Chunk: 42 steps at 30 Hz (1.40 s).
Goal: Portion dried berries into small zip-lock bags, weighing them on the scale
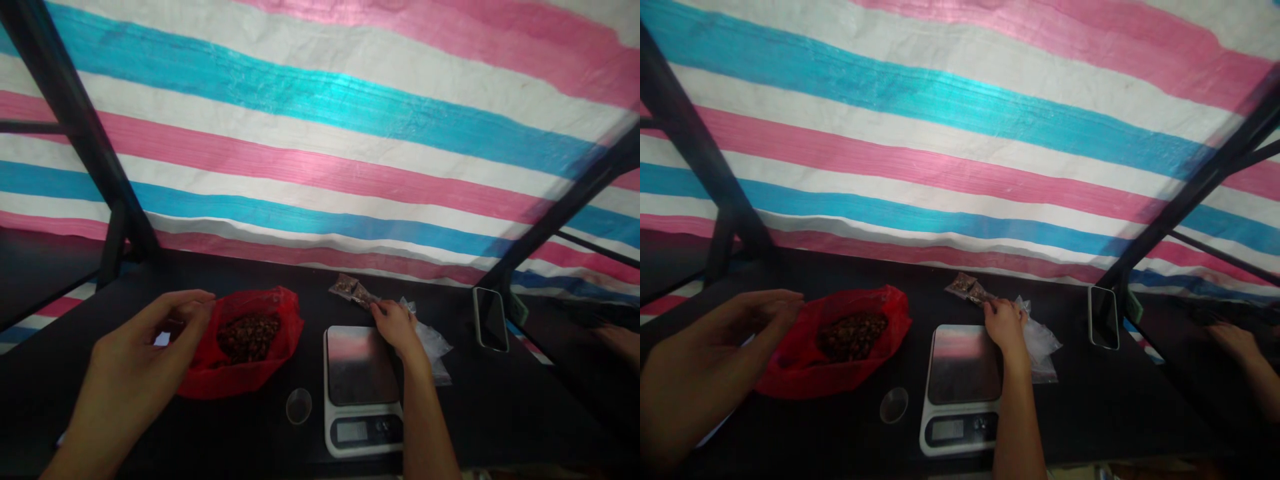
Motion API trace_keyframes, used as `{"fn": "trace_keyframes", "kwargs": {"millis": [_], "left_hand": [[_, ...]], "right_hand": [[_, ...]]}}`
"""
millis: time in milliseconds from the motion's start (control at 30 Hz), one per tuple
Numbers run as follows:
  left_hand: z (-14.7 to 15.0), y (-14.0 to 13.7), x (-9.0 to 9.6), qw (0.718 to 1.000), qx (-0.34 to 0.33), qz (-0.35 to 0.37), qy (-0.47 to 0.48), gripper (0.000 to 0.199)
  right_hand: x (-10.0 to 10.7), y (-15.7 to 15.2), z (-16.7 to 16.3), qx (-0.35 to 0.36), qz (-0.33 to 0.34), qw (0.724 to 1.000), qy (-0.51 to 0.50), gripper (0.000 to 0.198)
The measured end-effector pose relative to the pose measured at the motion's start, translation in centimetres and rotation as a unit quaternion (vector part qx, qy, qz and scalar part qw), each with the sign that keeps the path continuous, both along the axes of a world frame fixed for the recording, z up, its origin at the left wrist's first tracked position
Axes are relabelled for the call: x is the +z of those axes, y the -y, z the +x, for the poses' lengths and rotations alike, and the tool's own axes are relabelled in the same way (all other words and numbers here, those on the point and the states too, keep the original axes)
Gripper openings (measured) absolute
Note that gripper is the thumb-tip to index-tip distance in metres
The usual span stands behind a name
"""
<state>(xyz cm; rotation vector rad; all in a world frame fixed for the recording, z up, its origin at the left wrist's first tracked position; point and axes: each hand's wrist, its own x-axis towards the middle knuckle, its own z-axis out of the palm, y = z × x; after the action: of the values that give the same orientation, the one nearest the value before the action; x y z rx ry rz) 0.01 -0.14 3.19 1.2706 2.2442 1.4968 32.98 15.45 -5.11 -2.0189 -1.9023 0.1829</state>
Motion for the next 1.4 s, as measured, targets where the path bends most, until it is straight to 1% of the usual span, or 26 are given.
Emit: {"fn": "trace_keyframes", "kwargs": {"millis": [100, 200, 300, 367, 467, 600, 667, 700, 767, 833, 867, 933, 1000, 1100, 1233, 1300, 1400], "left_hand": [[0.2, 0.0, 0.0, 1.0, -0.007, -0.011, -0.004, 0.034], [0.0, -0.1, -0.5, 0.999, -0.024, -0.018, -0.023, 0.034], [-0.1, -0.2, -0.9, 0.998, -0.044, -0.019, -0.037, 0.033], [-0.1, -0.2, -1.1, 0.998, -0.053, -0.019, -0.04, 0.032], [0.1, -0.2, -1.1, 0.997, -0.057, -0.021, -0.041, 0.031], [0.7, -0.5, -1.0, 0.997, -0.06, -0.022, -0.042, 0.032], [1.6, -0.8, -1.1, 0.996, -0.077, -0.006, -0.032, 0.032], [2.1, -1.0, -1.1, 0.996, -0.09, 0.004, -0.022, 0.032], [3.6, -1.4, -1.4, 0.993, -0.116, 0.026, 0.001, 0.032], [5.4, -1.6, -1.8, 0.983, -0.176, 0.036, 0.035, 0.035], [6.3, -1.7, -2.0, 0.975, -0.215, 0.027, 0.051, 0.036], [7.8, -1.8, -2.3, 0.96, -0.265, 0.019, 0.089, 0.036], [8.7, -1.8, -2.5, 0.944, -0.293, 0.032, 0.151, 0.034], [8.5, -1.7, -2.5, 0.92, -0.314, 0.055, 0.227, 0.032], [7.0, -1.5, -2.2, 0.892, -0.351, 0.052, 0.281, 0.037], [6.3, -1.4, -2.1, 0.884, -0.357, 0.054, 0.297, 0.042], [5.7, -1.3, -2.0, 0.883, -0.352, 0.064, 0.305, 0.048]], "right_hand": [[0.8, 0.3, 0.1, 0.012, -0.012, 1.0, -0.017, 0.041], [1.2, 0.4, 0.1, -0.008, -0.016, 0.999, -0.027, 0.042], [0.9, 0.5, -0.1, -0.014, -0.029, 0.999, -0.039, 0.034], [0.6, 0.6, -0.3, 0.0, -0.033, 0.998, -0.055, 0.028], [0.8, 0.6, -0.5, 0.02, -0.023, 0.995, -0.093, 0.028], [2.6, 0.9, -0.5, 0.079, 0.007, 0.983, -0.165, 0.039], [3.9, 1.6, -0.5, 0.121, 0.026, 0.969, -0.214, 0.04], [4.6, 2.1, -0.6, 0.148, 0.034, 0.957, -0.248, 0.039], [6.0, 3.5, -1.1, 0.218, 0.039, 0.91, -0.35, 0.036], [7.3, 5.2, -2.1, 0.282, 0.012, 0.864, -0.416, 0.032], [7.9, 6.0, -2.8, 0.315, -0.015, 0.849, -0.424, 0.03], [9.0, 7.7, -4.2, 0.376, -0.059, 0.826, -0.417, 0.029], [9.9, 9.1, -5.5, 0.425, -0.087, 0.8, -0.414, 0.03], [10.7, 10.3, -6.8, 0.448, -0.084, 0.786, -0.418, 0.032], [10.6, 10.7, -7.6, 0.448, -0.061, 0.777, -0.439, 0.028], [10.4, 10.7, -7.9, 0.435, -0.062, 0.777, -0.45, 0.026], [9.9, 10.6, -8.8, 0.406, -0.069, 0.779, -0.472, 0.021]]}}
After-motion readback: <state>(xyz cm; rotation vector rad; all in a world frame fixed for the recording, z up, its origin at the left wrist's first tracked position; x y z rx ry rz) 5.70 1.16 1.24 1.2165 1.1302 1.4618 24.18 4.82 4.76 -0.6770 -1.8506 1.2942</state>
